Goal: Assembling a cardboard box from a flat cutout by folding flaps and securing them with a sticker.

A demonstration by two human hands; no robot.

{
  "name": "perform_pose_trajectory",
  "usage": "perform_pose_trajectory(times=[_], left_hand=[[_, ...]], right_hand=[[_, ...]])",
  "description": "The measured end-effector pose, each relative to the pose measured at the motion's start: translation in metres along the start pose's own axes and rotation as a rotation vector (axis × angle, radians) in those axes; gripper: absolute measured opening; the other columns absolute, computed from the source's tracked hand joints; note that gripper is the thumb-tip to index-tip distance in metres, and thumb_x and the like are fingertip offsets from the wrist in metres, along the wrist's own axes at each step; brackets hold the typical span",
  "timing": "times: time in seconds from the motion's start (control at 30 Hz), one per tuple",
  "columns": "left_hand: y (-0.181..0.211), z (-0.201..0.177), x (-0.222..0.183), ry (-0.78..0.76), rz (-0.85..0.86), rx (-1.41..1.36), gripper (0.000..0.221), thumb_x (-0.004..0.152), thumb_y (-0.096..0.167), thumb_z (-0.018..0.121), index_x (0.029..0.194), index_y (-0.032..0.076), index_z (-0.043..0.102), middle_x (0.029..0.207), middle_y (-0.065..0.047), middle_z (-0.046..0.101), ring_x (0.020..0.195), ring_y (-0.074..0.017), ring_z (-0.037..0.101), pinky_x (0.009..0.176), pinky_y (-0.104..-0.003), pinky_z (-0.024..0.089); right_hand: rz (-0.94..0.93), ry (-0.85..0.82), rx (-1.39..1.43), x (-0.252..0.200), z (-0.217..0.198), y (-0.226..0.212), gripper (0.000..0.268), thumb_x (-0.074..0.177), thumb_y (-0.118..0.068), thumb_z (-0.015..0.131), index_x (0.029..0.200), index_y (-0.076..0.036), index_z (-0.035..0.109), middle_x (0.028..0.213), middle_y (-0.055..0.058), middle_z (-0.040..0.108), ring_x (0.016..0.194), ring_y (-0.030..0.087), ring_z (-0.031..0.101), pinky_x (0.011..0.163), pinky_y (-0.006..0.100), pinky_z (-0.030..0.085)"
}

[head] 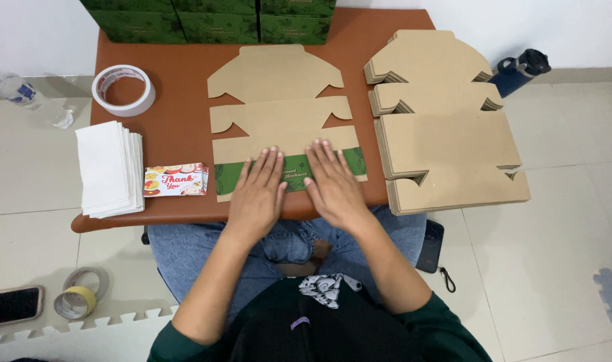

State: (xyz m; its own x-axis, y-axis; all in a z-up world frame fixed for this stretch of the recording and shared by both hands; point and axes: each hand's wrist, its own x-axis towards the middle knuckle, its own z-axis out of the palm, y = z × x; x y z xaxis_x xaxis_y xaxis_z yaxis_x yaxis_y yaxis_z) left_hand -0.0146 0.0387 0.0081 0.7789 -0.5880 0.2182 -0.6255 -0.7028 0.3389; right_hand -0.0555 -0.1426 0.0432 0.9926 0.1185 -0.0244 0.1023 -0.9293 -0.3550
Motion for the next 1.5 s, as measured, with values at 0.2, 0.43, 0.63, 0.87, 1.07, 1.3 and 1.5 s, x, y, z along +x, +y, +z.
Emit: perform_pose_trajectory(times=[0.2,0.43,0.63,0.87,1.07,1.3,1.5], left_hand=[[0.0,0.018,0.006,0.014,0.024,0.061,0.057,0.106,0.032,0.037,0.155,0.001,0.036,0.163,-0.016,0.033,0.153,-0.0266,0.026,0.125,-0.048,0.008],[-0.01,0.01,0.004,0.01,-0.064,0.095,0.065,0.106,0.046,0.036,0.158,0.008,0.032,0.165,-0.016,0.03,0.154,-0.0295,0.021,0.124,-0.052,0.008],[-0.026,0.005,-0.006,0.028,-0.134,0.089,0.064,0.107,0.046,0.032,0.16,0.012,0.029,0.166,-0.015,0.026,0.154,-0.0287,0.019,0.123,-0.052,0.004],[-0.044,0.002,-0.013,0.056,-0.175,0.132,0.062,0.107,0.044,0.033,0.159,0.01,0.031,0.165,-0.015,0.029,0.154,-0.0282,0.021,0.124,-0.05,0.007],[-0.047,0.002,-0.013,0.075,-0.193,0.117,0.062,0.106,0.043,0.034,0.158,0.009,0.034,0.164,-0.015,0.032,0.154,-0.0284,0.021,0.124,-0.048,0.006],[-0.047,0.008,-0.014,0.123,-0.171,0.147,0.062,0.104,0.041,0.038,0.158,0.009,0.034,0.163,-0.016,0.033,0.153,-0.03,0.024,0.124,-0.05,0.008],[-0.047,0.013,-0.014,0.182,-0.153,0.149,0.061,0.103,0.038,0.042,0.156,0.01,0.038,0.161,-0.017,0.036,0.151,-0.0318,0.027,0.123,-0.054,0.012]], right_hand=[[-0.247,0.193,-0.069,0.007,0.048,0.003,0.067,0.105,-0.04,0.039,0.154,0.005,0.035,0.162,0.025,0.031,0.153,0.034,0.023,0.125,0.046,0.012],[-0.221,0.146,-0.084,0.002,0.033,0.001,0.07,0.106,-0.046,0.036,0.157,0.002,0.03,0.163,0.025,0.028,0.153,0.035,0.022,0.124,0.046,0.013],[0.006,0.001,-0.019,-0.008,0.009,0.022,0.073,0.106,-0.049,0.022,0.158,0.003,0.02,0.166,0.027,0.013,0.156,0.035,0.01,0.124,0.046,0.005],[0.095,0.045,-0.056,-0.013,0.006,0.05,0.073,0.108,-0.048,0.027,0.159,0.004,0.019,0.166,0.027,0.014,0.156,0.035,0.009,0.125,0.046,0.004],[0.144,0.003,-0.12,-0.002,0.009,0.024,0.086,0.105,-0.061,0.021,0.158,0.006,0.02,0.165,0.029,0.014,0.156,0.035,0.007,0.124,0.046,-0.004],[-0.146,-0.013,-0.085,0.016,0.035,-0.032,0.083,0.104,-0.054,0.035,0.156,0.008,0.021,0.163,0.032,0.017,0.155,0.039,0.012,0.124,0.048,0.005],[-0.283,0.045,-0.143,0.021,0.051,-0.032,0.077,0.102,-0.047,0.044,0.158,0.003,0.024,0.164,0.026,0.023,0.154,0.035,0.017,0.124,0.047,0.01]])
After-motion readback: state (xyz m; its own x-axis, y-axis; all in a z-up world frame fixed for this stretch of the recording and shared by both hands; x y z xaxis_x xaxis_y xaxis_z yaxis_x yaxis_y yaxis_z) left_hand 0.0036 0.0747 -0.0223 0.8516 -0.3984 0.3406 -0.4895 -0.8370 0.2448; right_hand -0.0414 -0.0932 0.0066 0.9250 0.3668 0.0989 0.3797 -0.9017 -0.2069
